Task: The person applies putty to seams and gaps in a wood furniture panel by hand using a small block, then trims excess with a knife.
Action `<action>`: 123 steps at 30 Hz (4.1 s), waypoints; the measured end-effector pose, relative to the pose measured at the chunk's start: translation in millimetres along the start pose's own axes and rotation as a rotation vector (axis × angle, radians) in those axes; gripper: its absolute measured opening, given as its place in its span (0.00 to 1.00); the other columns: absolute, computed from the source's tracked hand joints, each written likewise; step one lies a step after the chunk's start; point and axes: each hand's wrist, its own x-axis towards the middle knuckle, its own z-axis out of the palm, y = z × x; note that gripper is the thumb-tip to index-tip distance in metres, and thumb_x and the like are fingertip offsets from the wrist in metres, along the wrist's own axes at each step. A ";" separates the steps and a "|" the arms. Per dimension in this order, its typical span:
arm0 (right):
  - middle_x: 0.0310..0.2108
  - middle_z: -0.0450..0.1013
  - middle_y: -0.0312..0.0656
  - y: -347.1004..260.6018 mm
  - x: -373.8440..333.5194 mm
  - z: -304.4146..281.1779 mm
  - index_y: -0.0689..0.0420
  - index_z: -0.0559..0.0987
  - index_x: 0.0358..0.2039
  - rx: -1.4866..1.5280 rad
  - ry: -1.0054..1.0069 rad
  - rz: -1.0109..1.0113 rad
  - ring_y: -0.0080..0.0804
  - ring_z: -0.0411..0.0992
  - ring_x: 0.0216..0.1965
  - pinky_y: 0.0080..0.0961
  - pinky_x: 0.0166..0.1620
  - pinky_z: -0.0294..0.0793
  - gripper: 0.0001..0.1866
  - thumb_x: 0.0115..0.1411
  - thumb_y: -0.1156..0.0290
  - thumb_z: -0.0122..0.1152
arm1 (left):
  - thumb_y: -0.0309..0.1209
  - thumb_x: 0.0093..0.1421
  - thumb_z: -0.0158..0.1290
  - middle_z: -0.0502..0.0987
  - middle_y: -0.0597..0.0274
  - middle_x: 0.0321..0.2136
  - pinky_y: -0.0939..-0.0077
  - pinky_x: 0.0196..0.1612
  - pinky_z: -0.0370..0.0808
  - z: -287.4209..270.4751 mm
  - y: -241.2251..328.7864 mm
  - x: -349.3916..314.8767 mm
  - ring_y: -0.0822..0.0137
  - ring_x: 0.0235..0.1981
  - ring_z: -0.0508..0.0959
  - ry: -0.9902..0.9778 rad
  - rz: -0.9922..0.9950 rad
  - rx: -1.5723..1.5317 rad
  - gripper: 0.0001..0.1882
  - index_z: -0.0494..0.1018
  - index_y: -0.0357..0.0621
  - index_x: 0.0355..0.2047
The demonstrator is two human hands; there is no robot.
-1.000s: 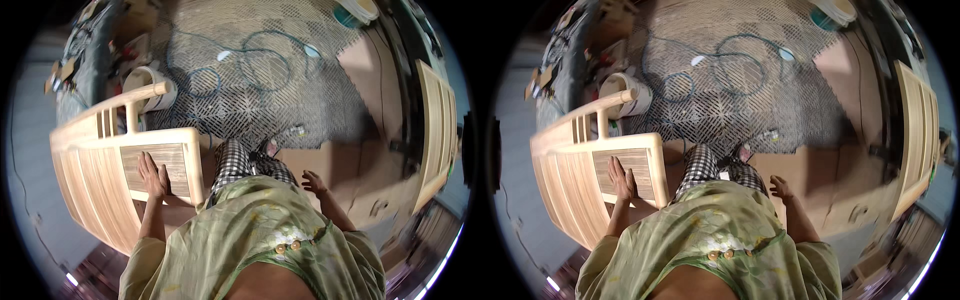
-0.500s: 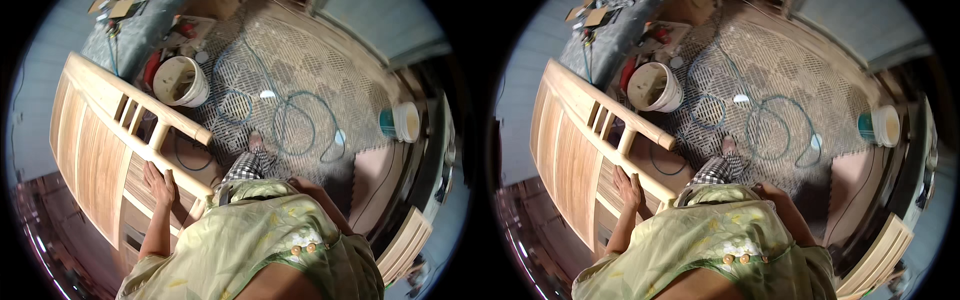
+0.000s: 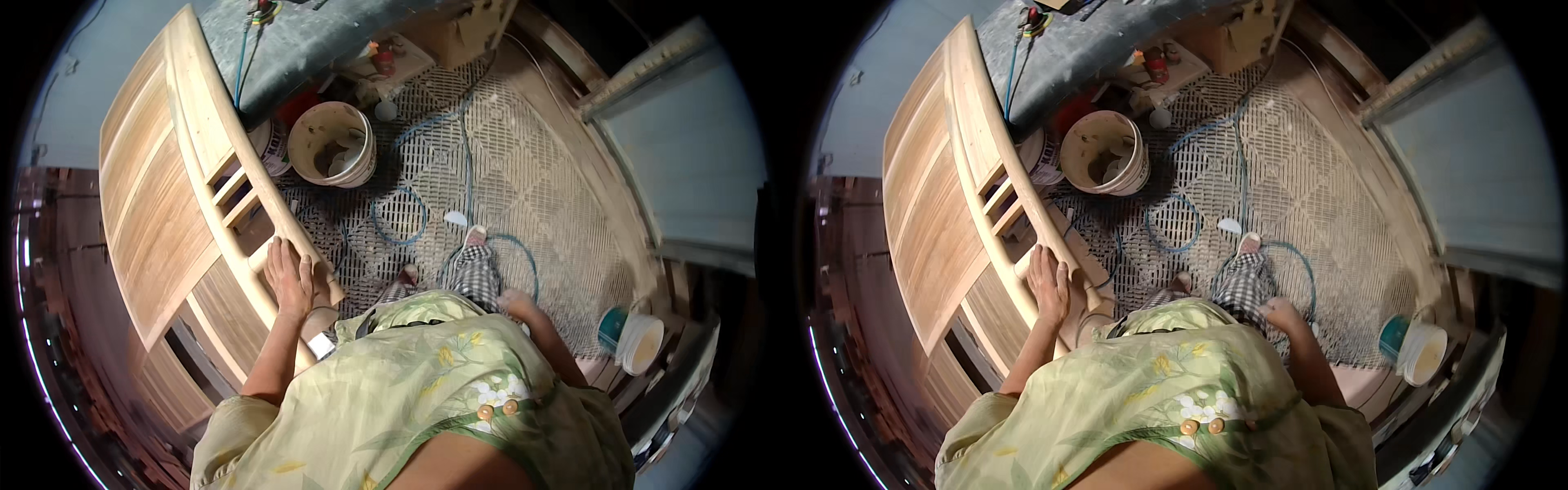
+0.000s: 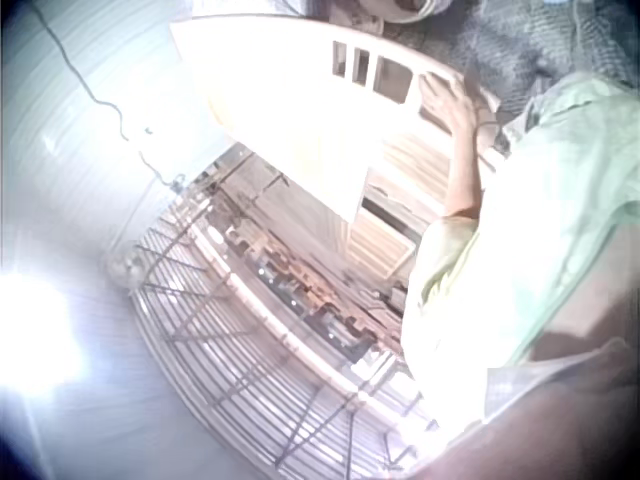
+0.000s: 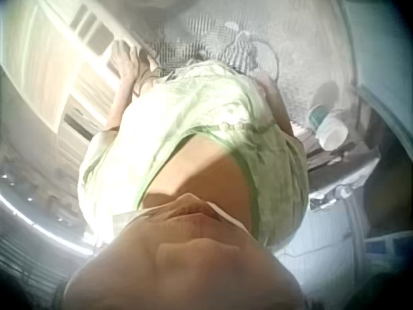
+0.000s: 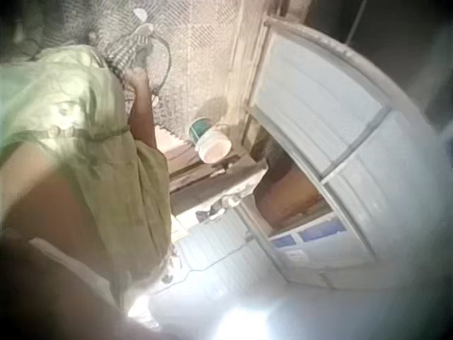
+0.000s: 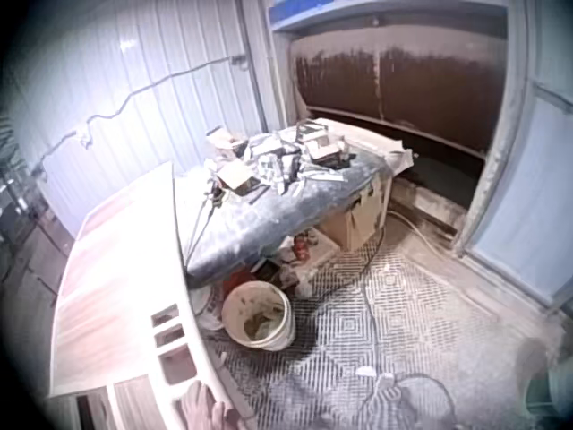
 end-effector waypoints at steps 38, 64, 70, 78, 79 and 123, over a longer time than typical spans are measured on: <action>0.41 0.73 0.55 -626.5 308.1 -284.3 0.60 0.75 0.43 -0.475 -0.187 -1.063 0.45 0.72 0.45 0.36 0.48 0.69 0.18 0.53 0.66 0.59 | 0.49 0.51 0.58 0.74 0.35 0.39 0.53 0.45 0.70 9.5 38.7 165.8 0.40 0.43 0.74 0.101 -1.287 -0.219 0.30 0.65 0.34 0.41; 0.27 0.78 0.37 -747.6 280.0 -161.3 0.62 0.81 0.35 -1.543 -1.755 -0.822 0.18 0.71 0.29 0.22 0.36 0.72 0.09 0.56 0.71 0.62 | 0.35 0.44 0.63 0.54 0.47 0.61 0.52 0.62 0.56 45.2 224.2 308.4 0.44 0.62 0.55 0.425 -1.316 -0.346 0.43 0.57 0.50 0.61; 0.33 0.79 0.41 -748.3 270.5 -225.0 0.63 0.80 0.39 -1.483 -1.584 -0.730 0.19 0.72 0.33 0.21 0.40 0.73 0.12 0.58 0.70 0.62 | 0.37 0.39 0.57 0.77 0.58 0.26 0.55 0.48 0.66 130.3 221.6 287.4 0.55 0.43 0.73 -0.080 -1.177 -0.360 0.09 0.79 0.51 0.23; 0.30 0.77 0.47 -732.6 284.0 -233.7 0.62 0.80 0.37 -1.565 -1.354 -0.877 0.27 0.74 0.30 0.25 0.37 0.72 0.13 0.58 0.65 0.62 | 0.33 0.50 0.55 0.79 0.55 0.38 0.61 0.41 0.76 136.2 346.0 106.9 0.55 0.43 0.78 -0.727 -1.769 -0.703 0.13 0.79 0.49 0.36; 0.30 0.77 0.47 -731.4 277.8 -233.2 0.61 0.80 0.36 -1.597 -1.333 -0.893 0.29 0.74 0.30 0.25 0.36 0.72 0.13 0.58 0.64 0.62 | 0.34 0.48 0.57 0.79 0.54 0.39 0.59 0.43 0.75 152.7 382.0 85.0 0.55 0.44 0.77 -0.755 -1.812 -0.805 0.13 0.79 0.48 0.36; 0.33 0.72 0.47 -689.1 367.5 -348.2 0.57 0.76 0.29 -0.769 0.181 -1.313 0.48 0.71 0.36 0.38 0.40 0.71 0.06 0.52 0.69 0.59 | 0.41 0.56 0.55 0.77 0.42 0.38 0.66 0.47 0.73 93.2 108.5 244.0 0.50 0.42 0.78 -0.078 -1.119 -0.829 0.24 0.71 0.34 0.46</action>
